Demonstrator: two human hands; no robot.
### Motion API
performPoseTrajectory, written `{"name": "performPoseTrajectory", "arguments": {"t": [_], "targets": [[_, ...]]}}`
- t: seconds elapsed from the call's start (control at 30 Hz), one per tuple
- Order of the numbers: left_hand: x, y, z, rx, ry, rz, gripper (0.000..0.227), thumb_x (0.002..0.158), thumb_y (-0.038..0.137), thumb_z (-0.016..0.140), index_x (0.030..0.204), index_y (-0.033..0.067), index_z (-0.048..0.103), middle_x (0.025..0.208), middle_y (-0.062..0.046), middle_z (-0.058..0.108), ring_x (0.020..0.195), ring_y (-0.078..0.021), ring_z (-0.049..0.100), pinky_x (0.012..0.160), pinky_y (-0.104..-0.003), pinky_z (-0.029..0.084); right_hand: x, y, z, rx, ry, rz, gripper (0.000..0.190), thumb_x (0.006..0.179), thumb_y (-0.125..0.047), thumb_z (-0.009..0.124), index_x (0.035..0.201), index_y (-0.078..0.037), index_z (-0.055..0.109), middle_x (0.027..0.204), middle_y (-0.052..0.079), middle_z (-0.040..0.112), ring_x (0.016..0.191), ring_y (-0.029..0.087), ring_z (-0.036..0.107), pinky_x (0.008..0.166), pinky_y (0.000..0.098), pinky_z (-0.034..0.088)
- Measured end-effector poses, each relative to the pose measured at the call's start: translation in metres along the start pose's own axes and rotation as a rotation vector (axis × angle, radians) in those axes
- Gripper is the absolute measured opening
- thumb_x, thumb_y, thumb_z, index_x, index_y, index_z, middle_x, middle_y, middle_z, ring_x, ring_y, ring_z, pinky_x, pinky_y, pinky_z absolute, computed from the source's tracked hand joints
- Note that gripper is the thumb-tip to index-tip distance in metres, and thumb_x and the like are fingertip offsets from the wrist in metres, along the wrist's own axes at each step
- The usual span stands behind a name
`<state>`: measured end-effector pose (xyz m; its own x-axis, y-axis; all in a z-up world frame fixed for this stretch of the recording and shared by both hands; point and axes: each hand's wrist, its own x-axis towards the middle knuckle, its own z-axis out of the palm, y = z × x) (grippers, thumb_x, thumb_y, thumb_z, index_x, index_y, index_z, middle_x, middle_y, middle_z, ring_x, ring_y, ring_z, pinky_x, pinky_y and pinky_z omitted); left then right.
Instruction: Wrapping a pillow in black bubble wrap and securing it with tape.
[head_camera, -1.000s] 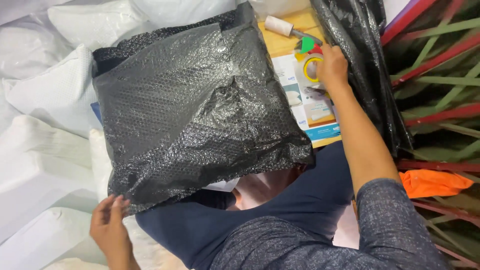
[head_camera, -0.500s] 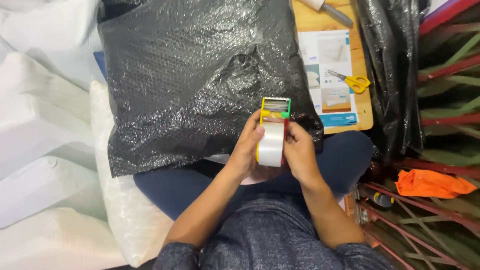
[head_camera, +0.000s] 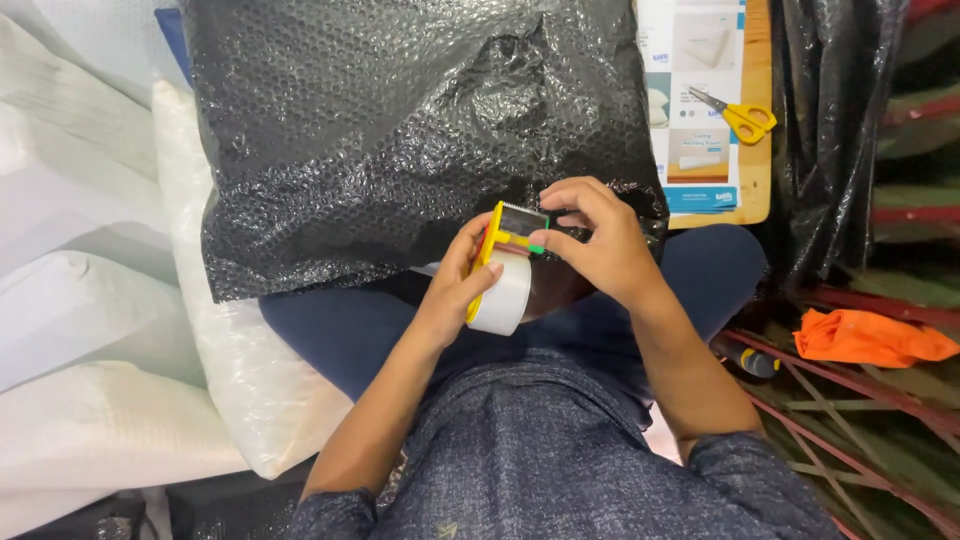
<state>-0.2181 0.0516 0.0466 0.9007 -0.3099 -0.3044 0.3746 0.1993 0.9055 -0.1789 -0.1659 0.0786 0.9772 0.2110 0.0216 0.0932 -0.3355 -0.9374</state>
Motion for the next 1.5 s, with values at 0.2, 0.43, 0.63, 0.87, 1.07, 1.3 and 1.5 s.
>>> {"name": "performPoseTrajectory", "arguments": {"t": [0.2, 0.43, 0.63, 0.87, 1.07, 1.3, 1.5], "targets": [[-0.016, 0.031, 0.004, 0.115, -0.024, -0.067, 0.075, 0.092, 0.027, 0.064, 0.157, 0.0052, 0.033, 0.154, -0.029, 0.04, 0.145, -0.0488, 0.037, 0.117, -0.054, 0.033, -0.005, -0.001, 0.017, 0.178, -0.042, 0.089, 0.012, 0.088, 0.0, 0.078, 0.093, 0.002, 0.067, 0.108, 0.012, 0.067, 0.103, 0.024, 0.073, 0.085, 0.031, 0.062], [-0.012, 0.027, -0.004, 0.13, -0.074, -0.16, 0.076, 0.096, 0.04, 0.06, 0.158, 0.0063, 0.033, 0.159, -0.03, 0.033, 0.149, -0.0482, 0.03, 0.119, -0.056, 0.028, -0.013, 0.006, 0.032, 0.003, 0.019, 0.047, 0.01, 0.088, -0.001, 0.078, 0.089, -0.003, 0.069, 0.105, 0.007, 0.07, 0.094, 0.018, 0.072, 0.078, 0.0274, 0.062], [-0.006, 0.004, -0.01, 0.145, 0.016, -0.197, 0.057, 0.099, 0.044, 0.06, 0.145, 0.0102, 0.057, 0.133, -0.024, 0.061, 0.126, -0.0396, 0.06, 0.104, -0.05, 0.047, -0.02, -0.002, 0.038, -0.057, 0.01, 0.035, 0.013, 0.089, -0.004, 0.079, 0.086, -0.003, 0.067, 0.094, 0.009, 0.076, 0.083, 0.021, 0.072, 0.07, 0.0314, 0.061], [-0.006, -0.004, -0.012, 0.139, 0.0, -0.181, 0.057, 0.098, 0.043, 0.062, 0.143, 0.0088, 0.058, 0.128, -0.025, 0.062, 0.12, -0.042, 0.061, 0.1, -0.05, 0.049, -0.02, -0.004, 0.039, -0.096, 0.034, 0.105, 0.014, 0.088, -0.005, 0.08, 0.083, -0.002, 0.068, 0.087, 0.01, 0.077, 0.078, 0.021, 0.072, 0.066, 0.0324, 0.057], [-0.01, 0.0, -0.01, 0.13, -0.039, -0.162, 0.059, 0.098, 0.041, 0.064, 0.143, 0.0044, 0.056, 0.138, -0.03, 0.055, 0.131, -0.048, 0.053, 0.11, -0.055, 0.04, -0.018, 0.004, 0.04, 0.014, 0.024, 0.241, 0.012, 0.089, -0.005, 0.078, 0.082, -0.002, 0.069, 0.087, 0.01, 0.079, 0.076, 0.016, 0.07, 0.07, 0.0296, 0.056], [-0.013, 0.005, -0.018, 0.128, -0.097, -0.153, 0.056, 0.097, 0.036, 0.065, 0.142, 0.0041, 0.057, 0.132, -0.031, 0.057, 0.131, -0.0493, 0.052, 0.113, -0.055, 0.036, -0.016, -0.005, 0.039, 0.208, 0.034, 0.385, 0.009, 0.091, -0.005, 0.074, 0.085, -0.002, 0.07, 0.073, 0.008, 0.073, 0.065, 0.007, 0.062, 0.062, 0.0199, 0.052], [-0.011, -0.004, -0.024, 0.195, -0.129, -0.156, 0.046, 0.102, 0.037, 0.054, 0.142, 0.0135, 0.055, 0.132, -0.025, 0.057, 0.135, -0.0409, 0.049, 0.114, -0.052, 0.035, -0.019, 0.005, 0.047, 0.367, 0.041, 0.439, 0.012, 0.09, -0.004, 0.076, 0.083, 0.0, 0.067, 0.081, 0.012, 0.075, 0.066, 0.007, 0.065, 0.063, 0.0203, 0.057]]}}
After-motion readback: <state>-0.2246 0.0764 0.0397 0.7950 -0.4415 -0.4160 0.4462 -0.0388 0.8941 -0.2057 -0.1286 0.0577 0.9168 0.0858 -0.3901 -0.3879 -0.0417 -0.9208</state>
